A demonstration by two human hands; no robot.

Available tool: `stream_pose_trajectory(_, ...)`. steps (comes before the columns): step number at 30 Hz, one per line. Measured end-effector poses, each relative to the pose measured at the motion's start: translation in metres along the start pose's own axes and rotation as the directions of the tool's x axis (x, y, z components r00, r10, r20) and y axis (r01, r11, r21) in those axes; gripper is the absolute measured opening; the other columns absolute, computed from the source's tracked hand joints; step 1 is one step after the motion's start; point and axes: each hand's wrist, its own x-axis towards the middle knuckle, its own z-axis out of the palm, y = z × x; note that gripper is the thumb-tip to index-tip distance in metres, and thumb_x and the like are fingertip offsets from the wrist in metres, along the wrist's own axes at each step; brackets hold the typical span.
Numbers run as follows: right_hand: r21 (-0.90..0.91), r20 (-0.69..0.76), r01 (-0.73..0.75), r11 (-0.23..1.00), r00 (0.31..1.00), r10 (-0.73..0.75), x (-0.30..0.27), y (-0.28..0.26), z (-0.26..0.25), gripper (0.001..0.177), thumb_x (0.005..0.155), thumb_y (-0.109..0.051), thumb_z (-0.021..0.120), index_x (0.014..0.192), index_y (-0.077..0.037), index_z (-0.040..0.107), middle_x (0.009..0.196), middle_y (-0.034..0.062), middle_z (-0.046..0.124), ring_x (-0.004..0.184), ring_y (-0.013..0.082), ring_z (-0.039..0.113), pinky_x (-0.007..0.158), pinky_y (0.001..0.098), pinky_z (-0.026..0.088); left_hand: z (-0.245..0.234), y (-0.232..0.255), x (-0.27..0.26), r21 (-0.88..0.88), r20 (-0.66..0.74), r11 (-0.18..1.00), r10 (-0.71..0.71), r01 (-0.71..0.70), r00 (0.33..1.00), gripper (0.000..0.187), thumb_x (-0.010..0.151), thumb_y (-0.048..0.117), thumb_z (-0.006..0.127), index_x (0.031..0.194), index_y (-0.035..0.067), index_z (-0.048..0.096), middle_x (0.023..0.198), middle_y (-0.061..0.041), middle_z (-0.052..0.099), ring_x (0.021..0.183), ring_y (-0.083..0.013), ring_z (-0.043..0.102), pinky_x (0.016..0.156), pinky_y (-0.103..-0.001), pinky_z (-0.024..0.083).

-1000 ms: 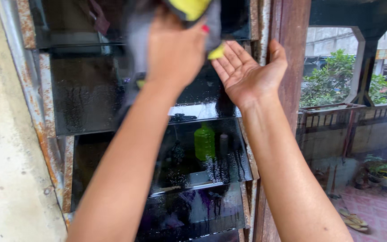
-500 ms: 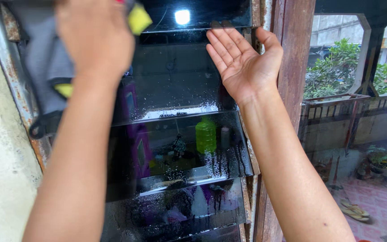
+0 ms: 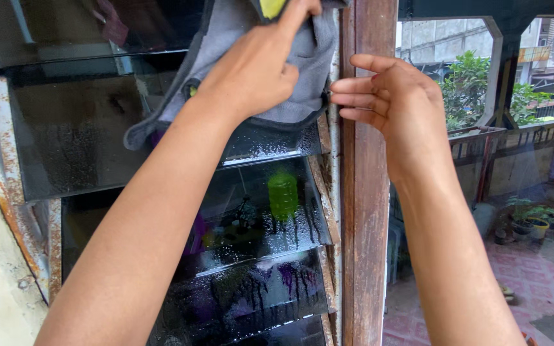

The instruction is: The person cleans glass window slats by spraying liquid from a bottle and wiping the surfaces with a cloth.

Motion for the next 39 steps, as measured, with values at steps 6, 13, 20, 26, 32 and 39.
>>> stream_pose_trajectory(6, -0.070, 0.002, 0.025, 0.997, 1.000, -0.025, 0.001, 0.003, -0.008, 0.039, 0.096, -0.016, 0.041, 0.119, -0.002, 0.069, 0.093, 0.0121, 0.079, 0.082, 0.0179, 0.078, 0.074, 0.0319, 0.062, 0.038, -0.029, 0.013, 0.610, -0.100, 0.792, 0.110, -0.027, 0.989, 0.032, 0.090, 0.011, 0.070, 0.119, 0.006, 0.059, 0.116, -0.011, 0.064, 0.107, -0.0316, 0.068, 0.089, -0.041, 0.056)
stream_pose_trajectory(13, -0.339, 0.007, 0.386, 0.858, 0.913, -0.408, 0.025, 0.012, 0.023, 0.023, 0.100, -0.009, 0.052, 0.112, 0.000, 0.069, 0.085, 0.0096, 0.077, 0.077, 0.0131, 0.075, 0.068, 0.0262, 0.056, 0.110, -0.057, 0.039, 0.940, -0.044, 0.331, 0.347, -0.079, 0.937, 0.020, 0.092, 0.018, 0.066, 0.109, 0.008, 0.067, 0.110, -0.006, 0.065, 0.098, -0.0213, 0.067, 0.078, -0.036, 0.053)
stream_pose_trajectory(20, -0.453, 0.064, 0.523, 0.722, 0.827, -0.559, 0.022, 0.014, 0.031, 0.017, 0.102, -0.006, 0.057, 0.112, -0.001, 0.070, 0.081, 0.0081, 0.077, 0.077, 0.0108, 0.078, 0.072, 0.0266, 0.059, 0.122, -0.077, 0.051, 0.960, 0.281, -0.096, 0.325, -0.264, 0.903, 0.025, 0.086, 0.022, 0.065, 0.105, 0.007, 0.071, 0.104, -0.006, 0.063, 0.102, -0.0243, 0.063, 0.086, -0.041, 0.051)
stream_pose_trajectory(26, -0.424, 0.103, 0.475, 0.771, 0.871, -0.480, 0.009, 0.011, 0.018, 0.019, 0.101, -0.008, 0.057, 0.113, 0.000, 0.069, 0.081, 0.0074, 0.078, 0.075, 0.0101, 0.078, 0.069, 0.0255, 0.061, 0.100, -0.059, 0.038, 0.953, 0.293, -0.170, 0.305, -0.250, 0.906, 0.031, 0.084, 0.027, 0.063, 0.107, 0.007, 0.072, 0.101, -0.007, 0.060, 0.105, -0.0270, 0.061, 0.091, -0.045, 0.048)
stream_pose_trajectory(32, -0.502, 0.102, 0.427, 0.752, 0.893, -0.439, 0.017, 0.003, 0.007, 0.019, 0.095, -0.009, 0.057, 0.106, -0.001, 0.070, 0.072, 0.0055, 0.074, 0.063, 0.0083, 0.072, 0.061, 0.0253, 0.054, 0.038, -0.033, 0.010, 0.807, 0.459, -0.476, 0.129, -0.351, 0.879, 0.045, 0.082, 0.030, 0.069, 0.120, 0.006, 0.071, 0.113, -0.009, 0.058, 0.118, -0.0274, 0.056, 0.102, -0.045, 0.044)
stream_pose_trajectory(39, -0.716, 0.344, 0.674, 0.181, 0.567, -0.748, 0.031, 0.010, -0.012, 0.030, 0.092, -0.002, 0.062, 0.119, -0.006, 0.074, 0.120, 0.0205, 0.069, 0.117, 0.0367, 0.059, 0.095, 0.0481, 0.050, -0.023, -0.019, -0.032, 0.875, 0.317, -0.426, 0.150, -0.228, 0.936, 0.049, 0.086, 0.031, 0.063, 0.131, 0.010, 0.065, 0.128, -0.005, 0.054, 0.124, -0.0246, 0.048, 0.108, -0.041, 0.040)
